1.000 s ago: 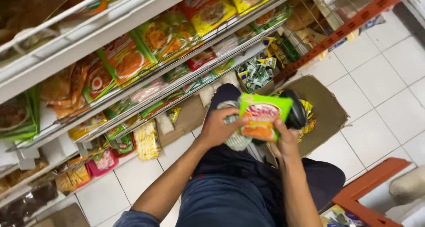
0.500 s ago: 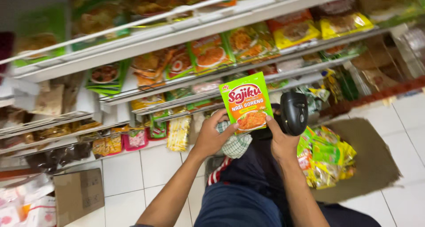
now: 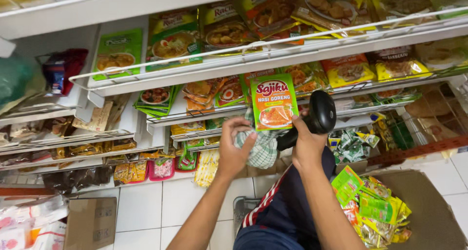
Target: The person wipes individual product packets with a cloth, scans each one using a handheld barcode scanner, and then places them onto a retail shelf or back into a cardboard box.
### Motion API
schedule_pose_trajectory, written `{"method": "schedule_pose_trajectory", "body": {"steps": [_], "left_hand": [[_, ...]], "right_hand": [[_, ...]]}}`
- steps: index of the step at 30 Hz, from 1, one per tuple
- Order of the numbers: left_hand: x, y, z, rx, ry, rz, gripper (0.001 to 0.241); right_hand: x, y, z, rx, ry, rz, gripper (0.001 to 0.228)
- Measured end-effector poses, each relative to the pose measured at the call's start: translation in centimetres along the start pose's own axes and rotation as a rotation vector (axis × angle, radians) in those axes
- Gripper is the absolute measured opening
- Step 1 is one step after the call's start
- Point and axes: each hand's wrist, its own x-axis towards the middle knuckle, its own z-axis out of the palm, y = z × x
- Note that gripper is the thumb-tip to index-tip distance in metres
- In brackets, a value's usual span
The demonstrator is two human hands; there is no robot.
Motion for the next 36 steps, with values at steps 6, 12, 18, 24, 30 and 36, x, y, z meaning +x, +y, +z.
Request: {"method": "schedule_pose_trajectory", "body": {"steps": [6,12,18,24,30,36], "left_hand": [[-0.4,3.1,0.8,0.219,-0.008,0.131,0.034],[1.3,4.5,1.0,0.25,-0.006,0.157,0.039],[2.3,4.0,1.2,0.247,0.019,0.09,0.049],[2.2,3.5,1.3,0.309,0.06,0.107,0.057],[1.8,4.0,1.6,0.344,0.053,0.112,0.059],[1.1,4.1,1.8,0.461,0.052,0.14,0.063]], "right_hand": [[1.4,-0.3,1.6,0.05,0.018,0.021,0.038],[1.3,-1.2,2.1,0.059,0.016,0.05,0.038],[1.7,-0.4,2.6,0.029,-0.019,0.001,0.036],[1.3,-0.4,3.8,-0.004,-0.024,-0.02,0.034],[1.1,-1.1,4.1,-0.104,-0.043,-0.02,0.033],[0.6,-1.7,4.2,-0.116,-0.086,-0.034,0.044]]}}
